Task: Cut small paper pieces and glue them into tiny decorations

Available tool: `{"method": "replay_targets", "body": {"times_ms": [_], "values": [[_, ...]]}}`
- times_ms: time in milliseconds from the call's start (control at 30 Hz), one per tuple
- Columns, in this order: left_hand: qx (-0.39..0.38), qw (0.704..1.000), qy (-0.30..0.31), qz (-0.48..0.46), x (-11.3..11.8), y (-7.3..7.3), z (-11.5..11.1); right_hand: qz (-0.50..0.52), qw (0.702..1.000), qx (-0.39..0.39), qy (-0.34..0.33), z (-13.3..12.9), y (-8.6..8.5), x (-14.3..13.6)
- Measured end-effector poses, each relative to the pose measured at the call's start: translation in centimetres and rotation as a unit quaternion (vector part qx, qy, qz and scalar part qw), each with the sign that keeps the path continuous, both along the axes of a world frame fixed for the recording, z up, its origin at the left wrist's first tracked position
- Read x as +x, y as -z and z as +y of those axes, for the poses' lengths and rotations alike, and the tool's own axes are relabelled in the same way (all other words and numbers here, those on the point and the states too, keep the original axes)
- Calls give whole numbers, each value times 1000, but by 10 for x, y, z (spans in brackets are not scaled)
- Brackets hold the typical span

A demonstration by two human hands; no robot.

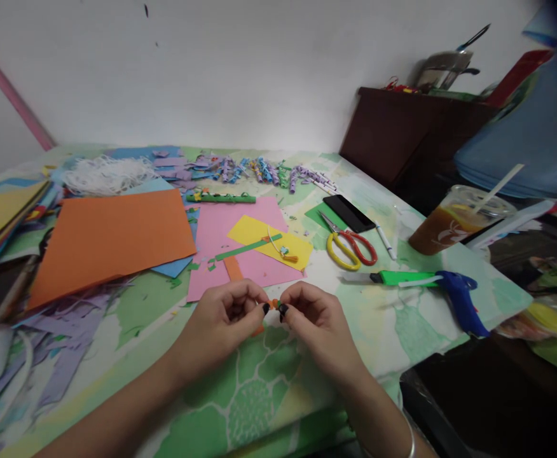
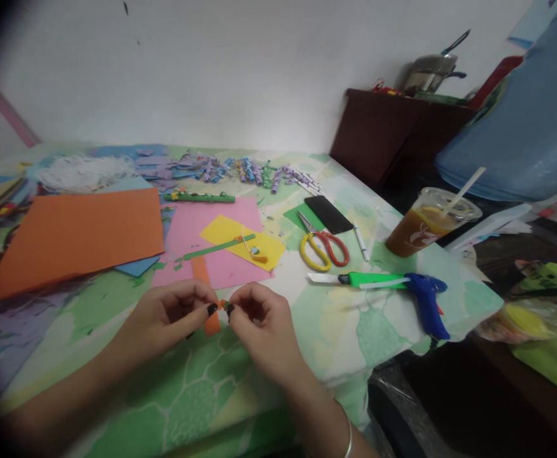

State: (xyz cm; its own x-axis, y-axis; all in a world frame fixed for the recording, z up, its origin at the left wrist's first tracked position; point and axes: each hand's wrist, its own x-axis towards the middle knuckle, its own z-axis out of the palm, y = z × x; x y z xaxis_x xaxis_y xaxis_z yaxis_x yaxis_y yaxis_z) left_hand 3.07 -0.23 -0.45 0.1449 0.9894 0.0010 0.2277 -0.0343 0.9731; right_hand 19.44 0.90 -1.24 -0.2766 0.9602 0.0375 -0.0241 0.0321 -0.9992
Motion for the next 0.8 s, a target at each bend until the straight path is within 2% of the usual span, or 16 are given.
{"method": "replay_targets", "body": {"times_ms": [300,433,800], "values": [[4,1000,2,18,-1,0,1,-1,1000,-12,0,0,0,1],[9,1000,6,29,-1,2,1,-11,1000,5,15,-1,3,-1],[2,998,19,51,-2,2,1,-44,998,46,2,-2,9,-2]]}}
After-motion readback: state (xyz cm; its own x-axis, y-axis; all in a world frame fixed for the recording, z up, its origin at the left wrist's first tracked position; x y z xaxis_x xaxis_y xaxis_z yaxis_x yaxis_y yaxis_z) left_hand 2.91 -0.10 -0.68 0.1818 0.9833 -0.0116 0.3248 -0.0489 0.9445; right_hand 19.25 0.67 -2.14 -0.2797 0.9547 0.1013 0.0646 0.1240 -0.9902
